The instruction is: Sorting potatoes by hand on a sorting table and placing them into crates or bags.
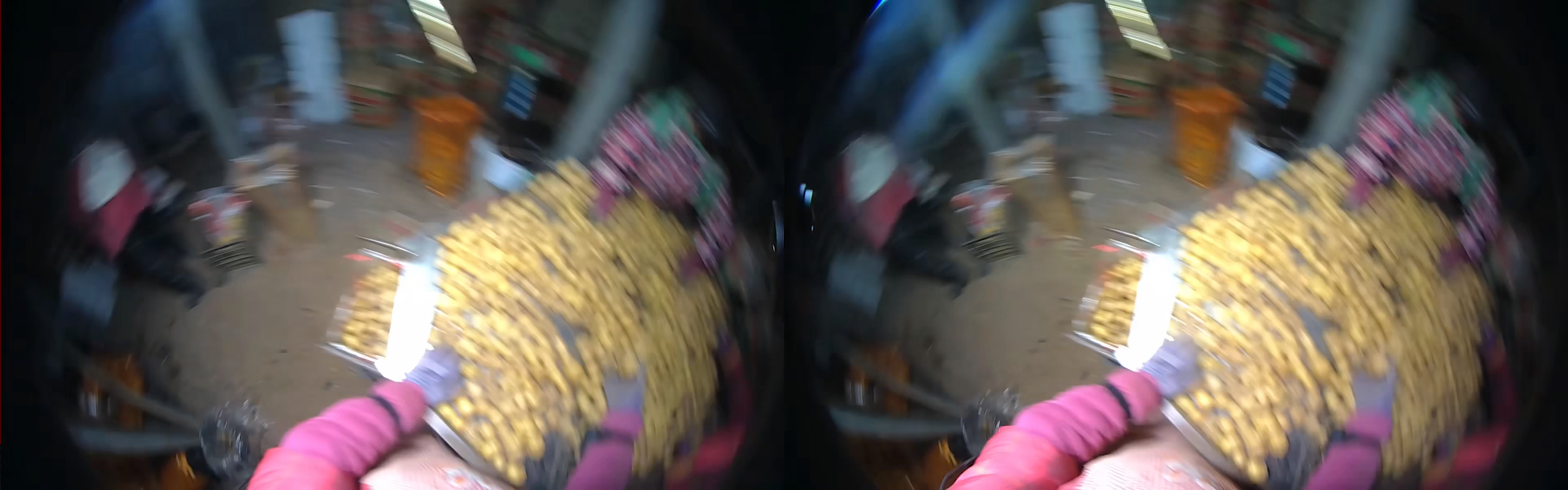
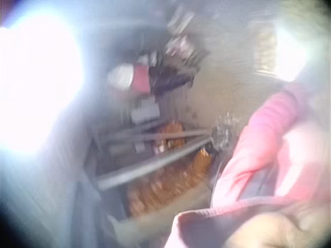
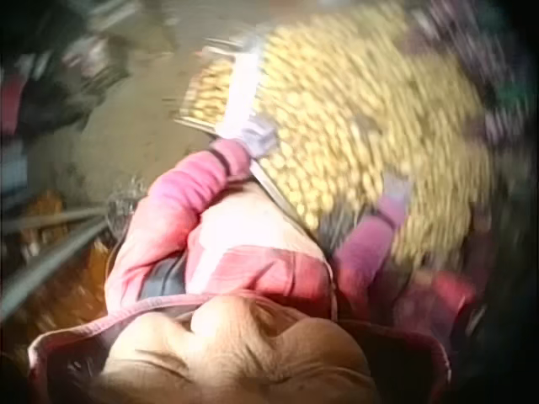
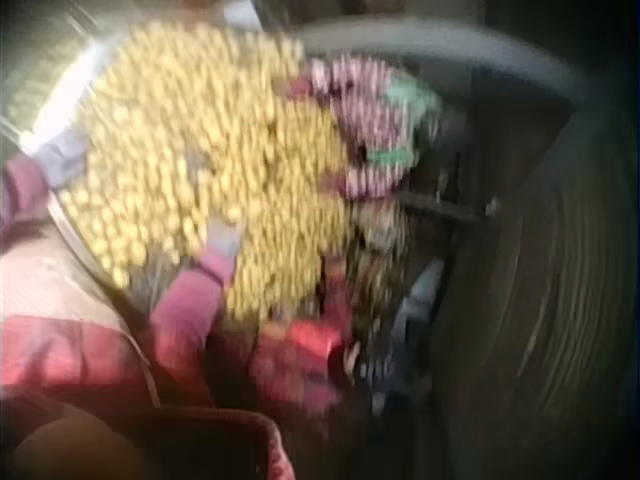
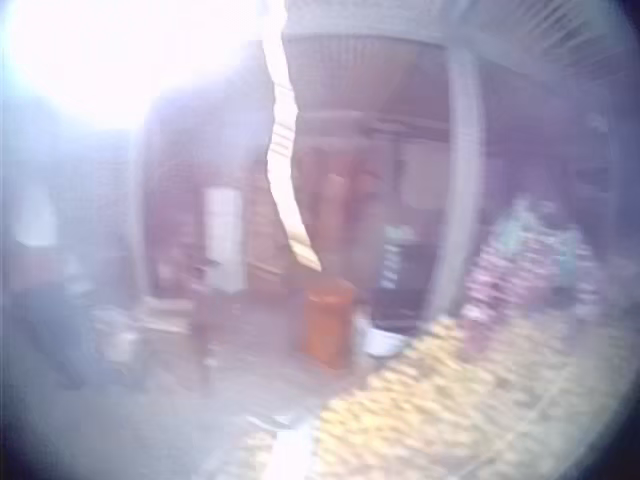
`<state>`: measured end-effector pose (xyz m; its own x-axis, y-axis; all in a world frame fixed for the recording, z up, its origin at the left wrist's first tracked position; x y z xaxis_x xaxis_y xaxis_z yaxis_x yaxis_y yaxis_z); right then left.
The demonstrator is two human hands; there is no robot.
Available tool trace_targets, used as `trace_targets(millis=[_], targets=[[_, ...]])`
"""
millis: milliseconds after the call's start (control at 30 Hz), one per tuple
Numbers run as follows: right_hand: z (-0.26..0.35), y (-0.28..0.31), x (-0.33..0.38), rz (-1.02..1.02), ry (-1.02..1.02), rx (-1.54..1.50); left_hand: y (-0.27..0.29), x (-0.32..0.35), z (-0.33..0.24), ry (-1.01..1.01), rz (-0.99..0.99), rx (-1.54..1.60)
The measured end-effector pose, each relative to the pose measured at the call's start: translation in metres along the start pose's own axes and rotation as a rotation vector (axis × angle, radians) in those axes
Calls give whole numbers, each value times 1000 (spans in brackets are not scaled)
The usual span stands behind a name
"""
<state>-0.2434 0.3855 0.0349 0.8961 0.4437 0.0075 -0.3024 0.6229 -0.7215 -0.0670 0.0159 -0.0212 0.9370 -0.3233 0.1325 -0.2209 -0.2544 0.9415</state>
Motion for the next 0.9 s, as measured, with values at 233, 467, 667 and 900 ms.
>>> trace_targets(millis=[233,467,667,900], targets=[[28,-35,41,-313,-109,1171,4,19,-3,89,-312,67],[-25,-41,10,-96,-287,2153,3,23,-4,122,-294,19],[-54,-32,-30,52,-503,2223,10,22,-3,119,-321,101],[-60,-85,-37,324,-394,2411,-8,19,10,69,-208,230]])
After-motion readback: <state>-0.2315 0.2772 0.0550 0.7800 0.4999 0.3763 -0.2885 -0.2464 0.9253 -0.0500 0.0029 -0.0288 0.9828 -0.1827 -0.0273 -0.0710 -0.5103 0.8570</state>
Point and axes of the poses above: each hand's wrist, its own x-axis away from the middle knuckle, its own y-axis out of the back of the hand, z = x × y, the point moved 3 cm from there along -x, towards the middle knuckle, and after that the axes turned 4 degrees about z, right-handed, at the moved point
